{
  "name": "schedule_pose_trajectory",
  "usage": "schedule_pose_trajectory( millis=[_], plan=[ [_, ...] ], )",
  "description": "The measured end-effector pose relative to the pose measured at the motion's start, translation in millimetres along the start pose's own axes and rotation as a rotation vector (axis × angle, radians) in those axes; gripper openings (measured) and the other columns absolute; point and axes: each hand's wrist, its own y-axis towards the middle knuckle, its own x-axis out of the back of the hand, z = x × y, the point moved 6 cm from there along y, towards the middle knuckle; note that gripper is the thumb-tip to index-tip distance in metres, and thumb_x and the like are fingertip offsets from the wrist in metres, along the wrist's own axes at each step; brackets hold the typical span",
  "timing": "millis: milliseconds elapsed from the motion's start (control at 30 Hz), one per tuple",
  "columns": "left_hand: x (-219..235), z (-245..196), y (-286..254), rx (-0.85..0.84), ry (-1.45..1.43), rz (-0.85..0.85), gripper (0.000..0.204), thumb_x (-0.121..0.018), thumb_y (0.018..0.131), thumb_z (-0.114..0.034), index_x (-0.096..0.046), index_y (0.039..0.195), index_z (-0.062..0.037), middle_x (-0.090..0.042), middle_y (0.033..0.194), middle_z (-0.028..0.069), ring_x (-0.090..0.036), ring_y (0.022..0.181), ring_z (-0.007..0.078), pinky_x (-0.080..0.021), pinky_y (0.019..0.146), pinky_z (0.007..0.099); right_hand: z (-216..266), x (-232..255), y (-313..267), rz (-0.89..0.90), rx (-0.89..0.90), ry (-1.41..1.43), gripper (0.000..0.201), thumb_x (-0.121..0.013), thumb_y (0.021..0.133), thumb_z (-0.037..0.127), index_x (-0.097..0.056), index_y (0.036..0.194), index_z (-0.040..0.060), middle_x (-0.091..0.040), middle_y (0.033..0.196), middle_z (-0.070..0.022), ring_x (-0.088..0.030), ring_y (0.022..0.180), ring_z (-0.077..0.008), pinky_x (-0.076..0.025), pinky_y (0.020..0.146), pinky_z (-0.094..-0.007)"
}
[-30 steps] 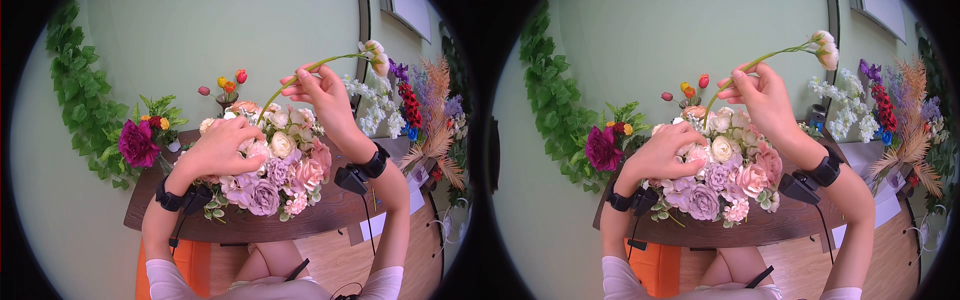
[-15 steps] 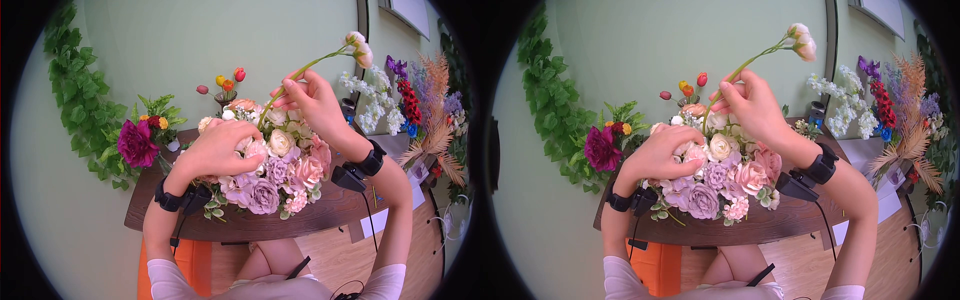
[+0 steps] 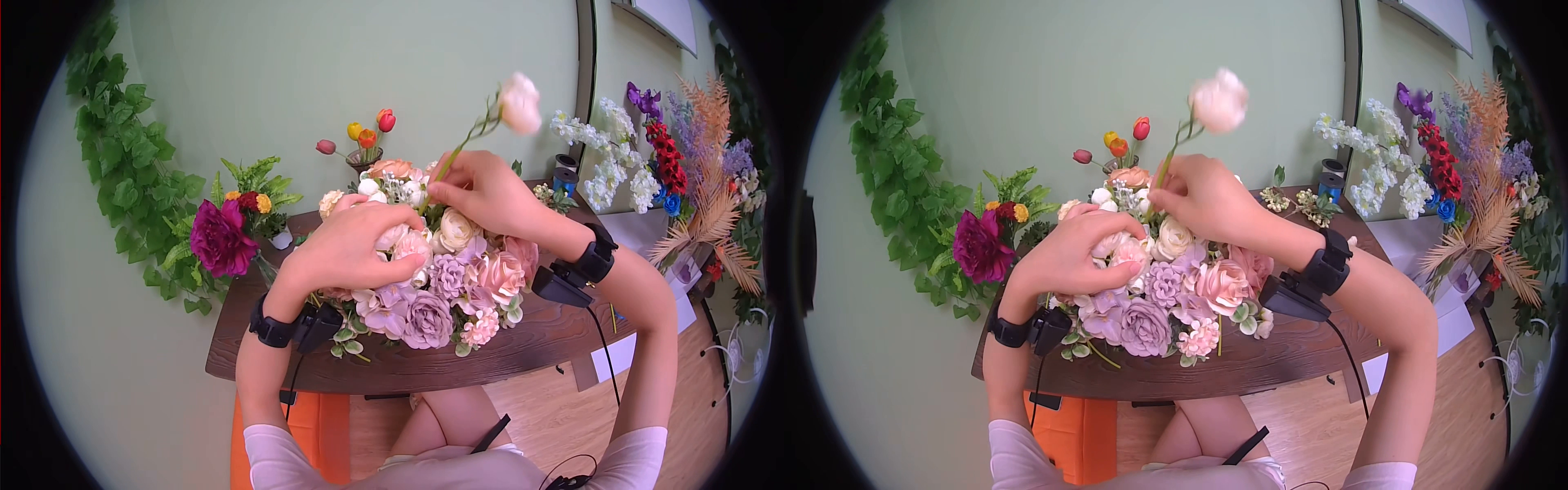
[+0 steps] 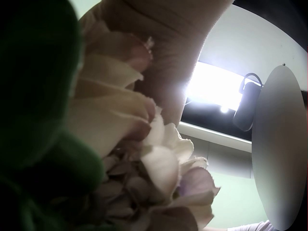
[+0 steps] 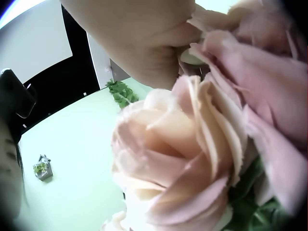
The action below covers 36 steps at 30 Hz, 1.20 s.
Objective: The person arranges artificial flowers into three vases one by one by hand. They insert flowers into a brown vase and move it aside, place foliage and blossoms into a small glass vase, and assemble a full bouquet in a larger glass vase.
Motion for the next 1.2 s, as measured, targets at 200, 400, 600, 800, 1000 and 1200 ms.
schedule_pose_trajectory(
  millis=[200, 400, 600, 800, 1000, 1200],
  plan=[
    [0, -1, -1, -0.061, -0.016, -0.07, 0.037, -0.06, 0.071, -0.037, -0.059, 0.095, -0.0079, -0.062, 0.086, 0.0108, -0.058, 0.086, 0.0242, -0.03, 0.093, 0.0363, 6, -9, -1, 0.098, 0.068, -0.252, 0.015, -0.059, 0.083, 0.013, -0.063, 0.086, -0.0008, -0.062, 0.069, -0.0045, -0.054, 0.061, -0.0078, -0.046, 0.059, -0.0245],
    [0, 0, -3, -0.052, -0.029, -0.063, 0.038, -0.059, 0.071, -0.036, -0.059, 0.096, -0.0073, -0.062, 0.09, 0.0111, -0.057, 0.091, 0.0246, -0.029, 0.094, 0.0376, 15, 5, 5, -0.051, 0.093, -0.145, 0.02, -0.062, 0.079, 0.018, -0.062, 0.078, -0.0015, -0.061, 0.065, -0.0105, -0.056, 0.056, -0.0175, -0.044, 0.055, -0.0304],
    [-2, 0, -5, -0.019, 0.005, -0.014, 0.037, -0.062, 0.069, -0.027, -0.057, 0.101, -0.0085, -0.059, 0.1, 0.0058, -0.053, 0.097, 0.0223, -0.022, 0.098, 0.0417, 15, -5, 12, 0.068, 0.115, -0.163, 0.017, -0.059, 0.079, 0.012, -0.062, 0.075, -0.0038, -0.062, 0.062, -0.0122, -0.059, 0.054, -0.0212, -0.045, 0.055, -0.0339],
    [-2, 1, -7, -0.013, -0.007, -0.004, 0.038, -0.062, 0.069, -0.027, -0.057, 0.103, -0.0092, -0.059, 0.102, 0.0059, -0.052, 0.1, 0.0221, -0.021, 0.099, 0.0423, 16, -10, 26, 0.208, 0.065, -0.3, 0.019, -0.055, 0.085, 0.014, -0.062, 0.081, -0.0036, -0.064, 0.066, -0.0071, -0.057, 0.058, -0.0127, -0.045, 0.057, -0.0286],
    [-1, 3, -8, -0.016, -0.035, -0.046, 0.038, -0.061, 0.072, -0.036, -0.06, 0.101, -0.0111, -0.06, 0.098, 0.0085, -0.053, 0.1, 0.0244, -0.02, 0.1, 0.0469, 15, 6, 50, 0.197, -0.052, -0.217, 0.025, -0.051, 0.09, 0.022, -0.06, 0.089, -0.0012, -0.065, 0.068, -0.005, -0.055, 0.058, -0.0083, -0.042, 0.052, -0.0256],
    [-1, 0, -7, -0.022, 0.004, -0.004, 0.036, -0.062, 0.069, -0.025, -0.058, 0.102, -0.0087, -0.058, 0.101, 0.0065, -0.051, 0.097, 0.0221, -0.022, 0.098, 0.0395, 6, -20, 39, 0.368, -0.036, -0.37, 0.021, -0.056, 0.084, 0.018, -0.063, 0.077, -0.0016, -0.065, 0.067, -0.0078, -0.058, 0.057, -0.0141, -0.045, 0.055, -0.031]
  ],
)
